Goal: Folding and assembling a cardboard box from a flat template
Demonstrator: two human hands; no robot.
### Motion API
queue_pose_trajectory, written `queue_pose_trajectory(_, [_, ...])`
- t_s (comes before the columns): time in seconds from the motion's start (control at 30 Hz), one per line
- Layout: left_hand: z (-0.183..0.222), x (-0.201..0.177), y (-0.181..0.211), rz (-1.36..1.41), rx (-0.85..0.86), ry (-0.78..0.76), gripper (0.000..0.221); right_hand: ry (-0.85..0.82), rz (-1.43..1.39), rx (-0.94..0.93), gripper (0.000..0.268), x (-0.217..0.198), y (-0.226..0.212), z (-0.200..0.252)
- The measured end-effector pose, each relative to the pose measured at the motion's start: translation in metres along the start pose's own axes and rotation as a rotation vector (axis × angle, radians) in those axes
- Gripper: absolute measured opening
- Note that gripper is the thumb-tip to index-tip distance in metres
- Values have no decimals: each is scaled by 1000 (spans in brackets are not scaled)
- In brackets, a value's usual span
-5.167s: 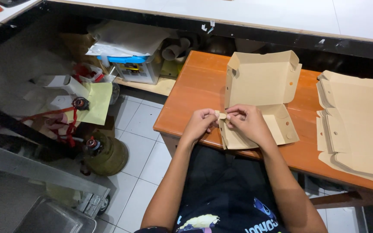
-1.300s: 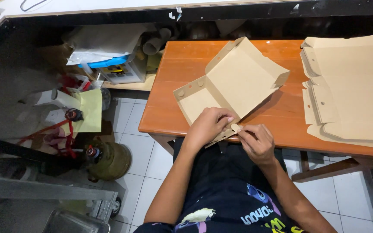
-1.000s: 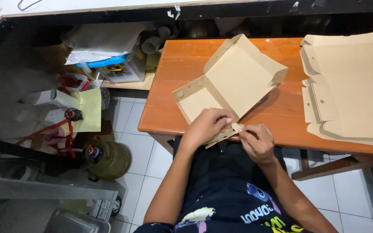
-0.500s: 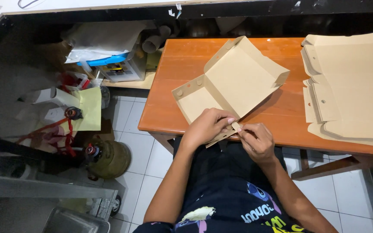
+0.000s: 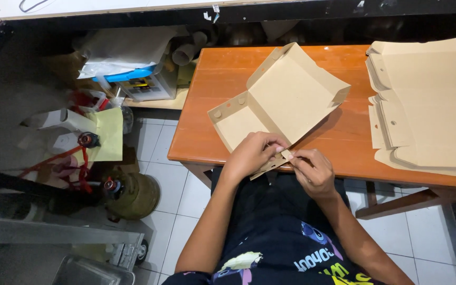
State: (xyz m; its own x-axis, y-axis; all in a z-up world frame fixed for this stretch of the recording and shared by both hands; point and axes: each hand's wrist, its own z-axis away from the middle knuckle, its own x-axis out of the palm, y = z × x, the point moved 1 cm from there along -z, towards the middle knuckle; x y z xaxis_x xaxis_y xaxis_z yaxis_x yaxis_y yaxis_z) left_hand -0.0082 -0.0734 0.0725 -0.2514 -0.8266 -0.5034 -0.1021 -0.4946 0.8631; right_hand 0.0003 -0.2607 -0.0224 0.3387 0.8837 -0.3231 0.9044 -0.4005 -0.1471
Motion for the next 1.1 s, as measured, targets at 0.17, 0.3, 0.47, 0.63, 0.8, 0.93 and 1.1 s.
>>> queue_pose_trajectory(0.17, [0,0,9,-67,18,-18,16,0,-3,24,7,-2,-6,-6])
queue_pose_trajectory(0.3, [1,0,8,-78,14,-12,15,-1,-8,22,9,-2,-4,-7])
queue_pose_trajectory(0.47, [0,2,4,-83,1,-16,15,-6,5,32,8,-2,-5,-5])
queue_pose_trajectory(0.63, [-3,4,-2,-86,7,-26,15,26,0,51,10,-2,-8,-11])
queue_pose_trajectory(0.8, [-4,4,-7,-91,6,-23,14,71,-41,79,8,-6,-18,-26])
queue_pose_trajectory(0.93, [-1,0,-3,-63,-8,-17,14,85,-62,83,7,-7,-19,-27])
queue_pose_trajectory(1.1, [6,1,9,-71,63,-32,17,98,-98,110,11,-10,-18,-28])
